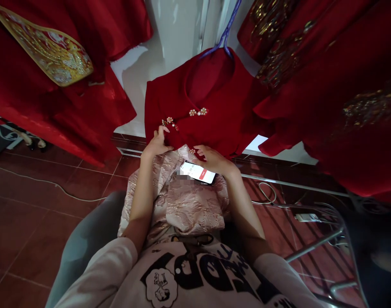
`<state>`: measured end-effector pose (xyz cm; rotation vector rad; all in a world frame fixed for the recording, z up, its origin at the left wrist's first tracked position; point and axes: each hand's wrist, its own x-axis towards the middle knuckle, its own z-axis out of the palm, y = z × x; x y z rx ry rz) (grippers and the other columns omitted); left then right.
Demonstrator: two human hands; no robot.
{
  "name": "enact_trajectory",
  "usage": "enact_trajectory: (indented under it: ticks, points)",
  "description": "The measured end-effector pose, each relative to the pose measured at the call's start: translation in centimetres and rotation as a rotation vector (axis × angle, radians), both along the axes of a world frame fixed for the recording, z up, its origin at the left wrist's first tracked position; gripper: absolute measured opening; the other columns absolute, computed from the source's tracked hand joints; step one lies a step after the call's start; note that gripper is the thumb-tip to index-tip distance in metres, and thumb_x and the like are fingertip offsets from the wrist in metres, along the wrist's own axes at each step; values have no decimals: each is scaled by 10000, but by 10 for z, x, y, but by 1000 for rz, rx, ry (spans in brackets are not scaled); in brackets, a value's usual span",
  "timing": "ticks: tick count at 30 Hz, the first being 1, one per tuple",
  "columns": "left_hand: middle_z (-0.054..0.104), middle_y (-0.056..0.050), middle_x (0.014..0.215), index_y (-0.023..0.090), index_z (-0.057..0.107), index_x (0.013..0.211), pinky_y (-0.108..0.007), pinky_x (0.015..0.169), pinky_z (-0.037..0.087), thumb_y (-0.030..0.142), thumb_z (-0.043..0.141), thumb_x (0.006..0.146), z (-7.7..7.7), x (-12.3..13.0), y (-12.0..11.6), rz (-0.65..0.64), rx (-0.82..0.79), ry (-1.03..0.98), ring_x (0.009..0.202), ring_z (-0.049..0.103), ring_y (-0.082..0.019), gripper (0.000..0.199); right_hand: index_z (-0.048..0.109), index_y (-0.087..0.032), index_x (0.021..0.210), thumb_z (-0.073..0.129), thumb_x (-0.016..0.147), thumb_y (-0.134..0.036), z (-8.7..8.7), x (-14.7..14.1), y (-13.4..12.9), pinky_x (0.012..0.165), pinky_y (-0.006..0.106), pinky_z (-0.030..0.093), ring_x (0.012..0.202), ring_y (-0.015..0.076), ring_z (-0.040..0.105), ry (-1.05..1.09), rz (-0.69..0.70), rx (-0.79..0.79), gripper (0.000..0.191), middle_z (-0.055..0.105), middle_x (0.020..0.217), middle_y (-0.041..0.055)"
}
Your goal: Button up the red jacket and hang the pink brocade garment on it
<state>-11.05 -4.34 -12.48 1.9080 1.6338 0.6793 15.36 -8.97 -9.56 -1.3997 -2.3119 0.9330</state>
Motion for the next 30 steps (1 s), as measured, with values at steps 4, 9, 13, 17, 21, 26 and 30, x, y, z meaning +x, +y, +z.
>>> enact_trajectory:
  ticks: [4,9,13,17,21,26,30]
  points:
    - [508,-54,959,187,449,1168,-384,819,525,48,699,747,2,-2,1,-18,80,37,828,602,-216,509,553,-107,1346,671,957,-261,-3,-13,1,1011,411,558,1186,294,705,-67,-46,-17,434,716,1263,206]
    - [544,9,777,205,521,1000,-317,726,448,65,620,794,12,-12,-4,-2,184,69,703,566,-175,269,595,-167,1186,689,953,-246,1,-18,-1,870,329,555,1007,242,751,-67,-124,-9,264,773,1095,133]
    - [537,30,699,204,544,940,-289,669,397,117,637,813,25,-17,-12,-7,179,57,645,535,-152,181,604,-191,1144,704,942,-228,2,-20,0,795,292,518,945,220,750,-88,-183,-13,229,789,1038,89]
    - [559,40,688,206,546,946,-280,652,377,141,637,815,46,-18,-25,-37,176,36,622,525,-133,173,624,-221,1145,704,956,-268,1,-22,1,743,276,470,953,222,756,-113,-253,7,210,804,988,52]
    - [575,39,734,212,555,955,-259,662,399,188,634,826,63,-13,-36,-168,212,-123,653,527,-121,154,677,-238,1068,738,935,-295,0,-21,1,712,272,432,944,227,754,-132,-275,59,157,809,960,35]
    - [649,-1,795,189,634,965,-256,697,441,256,690,819,58,-13,-32,-281,97,-131,726,603,-138,170,709,-225,940,767,880,-254,0,-17,3,663,254,413,842,195,736,-111,-271,50,88,795,905,31]
    - [698,-24,794,176,687,1068,-263,698,461,252,723,800,48,-15,-27,-357,-97,-21,749,659,-161,281,704,-198,834,791,789,-161,1,-13,2,663,236,450,748,153,693,31,-216,55,104,759,841,26]
